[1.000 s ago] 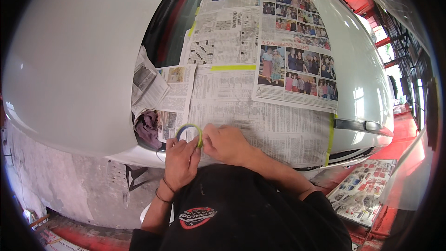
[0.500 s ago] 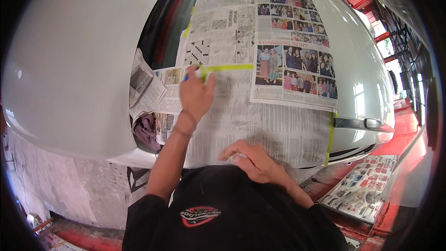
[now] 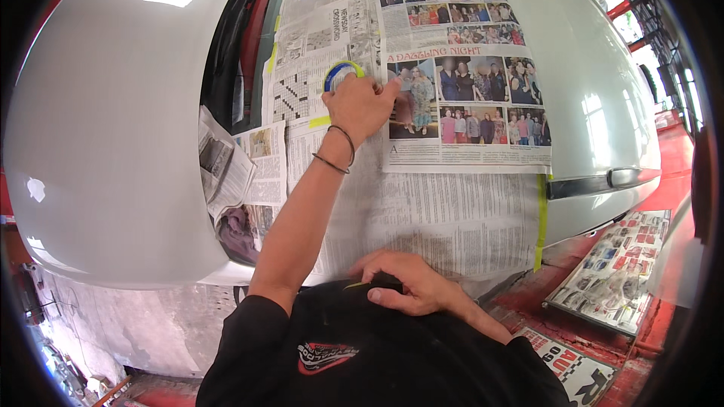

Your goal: The person places newspaper sheets over the hood of a white car and secures them with yellow masking tape. They smooth the paper, apply tape strips, and adjust coverage across the hood surface.

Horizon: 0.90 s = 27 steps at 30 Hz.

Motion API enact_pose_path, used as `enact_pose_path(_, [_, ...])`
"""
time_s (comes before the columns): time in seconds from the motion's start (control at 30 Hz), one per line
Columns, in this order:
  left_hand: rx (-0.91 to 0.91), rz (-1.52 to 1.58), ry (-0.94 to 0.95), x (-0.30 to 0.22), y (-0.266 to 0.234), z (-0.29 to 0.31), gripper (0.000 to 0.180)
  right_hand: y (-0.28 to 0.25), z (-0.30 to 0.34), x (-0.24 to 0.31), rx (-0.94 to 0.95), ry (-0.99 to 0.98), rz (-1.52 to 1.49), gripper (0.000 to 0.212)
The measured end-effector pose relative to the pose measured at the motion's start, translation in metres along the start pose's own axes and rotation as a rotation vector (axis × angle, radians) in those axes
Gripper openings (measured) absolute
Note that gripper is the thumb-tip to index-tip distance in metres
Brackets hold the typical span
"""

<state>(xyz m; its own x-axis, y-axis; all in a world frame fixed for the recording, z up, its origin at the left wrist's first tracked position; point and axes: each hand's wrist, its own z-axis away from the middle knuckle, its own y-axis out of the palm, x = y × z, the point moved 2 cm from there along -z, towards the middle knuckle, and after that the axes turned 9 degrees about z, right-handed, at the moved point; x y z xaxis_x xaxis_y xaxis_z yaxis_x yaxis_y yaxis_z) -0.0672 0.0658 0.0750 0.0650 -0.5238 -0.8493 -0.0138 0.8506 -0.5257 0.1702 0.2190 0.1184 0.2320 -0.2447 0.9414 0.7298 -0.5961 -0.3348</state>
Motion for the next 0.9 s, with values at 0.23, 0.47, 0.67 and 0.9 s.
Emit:
enact_pose_path(0.23, [0.060, 0.675, 0.045, -0.017, -0.003, 0.003, 0.037, -0.004, -0.002, -0.009, 0.050, -0.029, -0.001, 0.028])
enact_pose_path(0.47, [0.366, 1.160, 0.165, -0.142, -0.040, -0.001, 0.024, -0.039, -0.038, 0.004, -0.116, -0.255, 0.646, 0.038])
enact_pose_path(0.67, [0.573, 0.920, 0.382, -0.220, -0.026, -0.053, 0.028, -0.149, -0.106, 0.020, -0.249, -0.287, 1.231, 0.055])
enact_pose_path(0.9, [-0.067, 0.110, 1.202, -0.341, 0.112, -0.097, 0.017, -0.327, -0.145, -0.016, -0.828, -0.335, 1.494, 0.044])
